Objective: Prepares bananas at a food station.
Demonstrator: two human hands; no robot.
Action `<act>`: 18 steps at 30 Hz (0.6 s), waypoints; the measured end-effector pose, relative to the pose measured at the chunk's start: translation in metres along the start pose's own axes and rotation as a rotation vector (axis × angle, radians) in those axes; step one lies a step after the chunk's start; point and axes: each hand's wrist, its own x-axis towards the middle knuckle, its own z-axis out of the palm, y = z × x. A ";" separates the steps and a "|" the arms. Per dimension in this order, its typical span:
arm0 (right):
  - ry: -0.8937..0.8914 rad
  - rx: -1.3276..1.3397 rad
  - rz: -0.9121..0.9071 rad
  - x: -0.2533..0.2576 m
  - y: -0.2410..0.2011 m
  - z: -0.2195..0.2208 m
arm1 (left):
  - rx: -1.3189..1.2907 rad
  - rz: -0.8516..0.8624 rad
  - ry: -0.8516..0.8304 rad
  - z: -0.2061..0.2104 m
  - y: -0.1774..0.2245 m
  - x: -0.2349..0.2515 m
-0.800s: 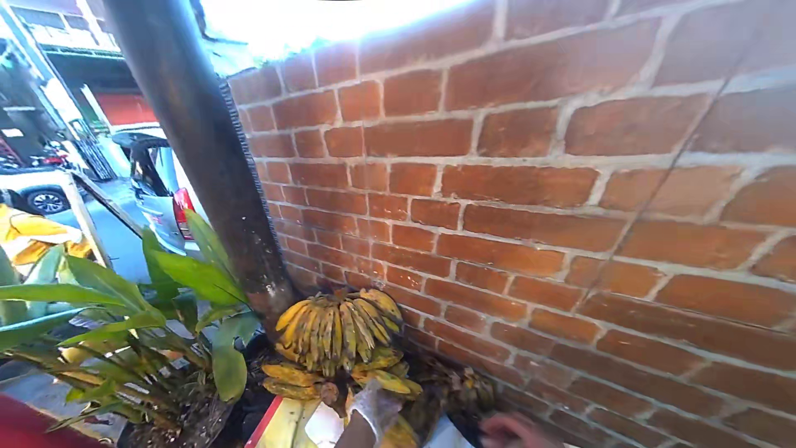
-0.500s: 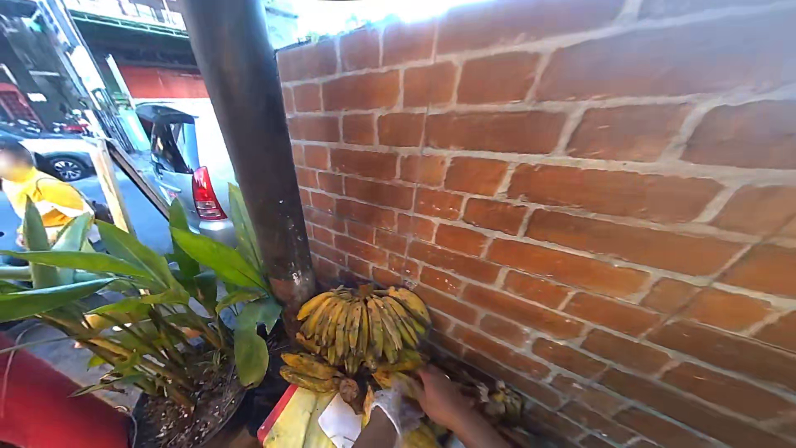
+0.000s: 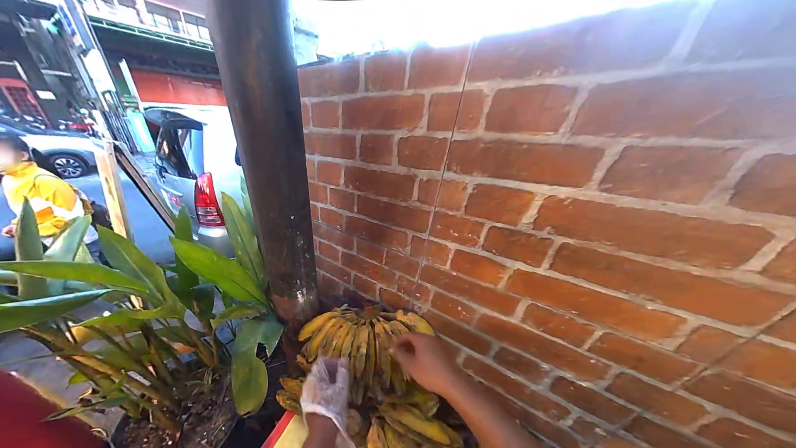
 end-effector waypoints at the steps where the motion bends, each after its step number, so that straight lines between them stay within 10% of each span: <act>1: -0.021 0.006 -0.051 0.011 -0.006 0.007 | 0.104 0.022 0.006 -0.017 0.007 0.018; 11: 0.001 -0.129 -0.111 0.043 -0.020 0.076 | 0.753 -0.091 -0.422 -0.049 0.068 0.076; 18: 0.033 -0.043 -0.069 0.041 -0.016 0.077 | 0.850 -0.046 -0.397 -0.044 0.085 0.063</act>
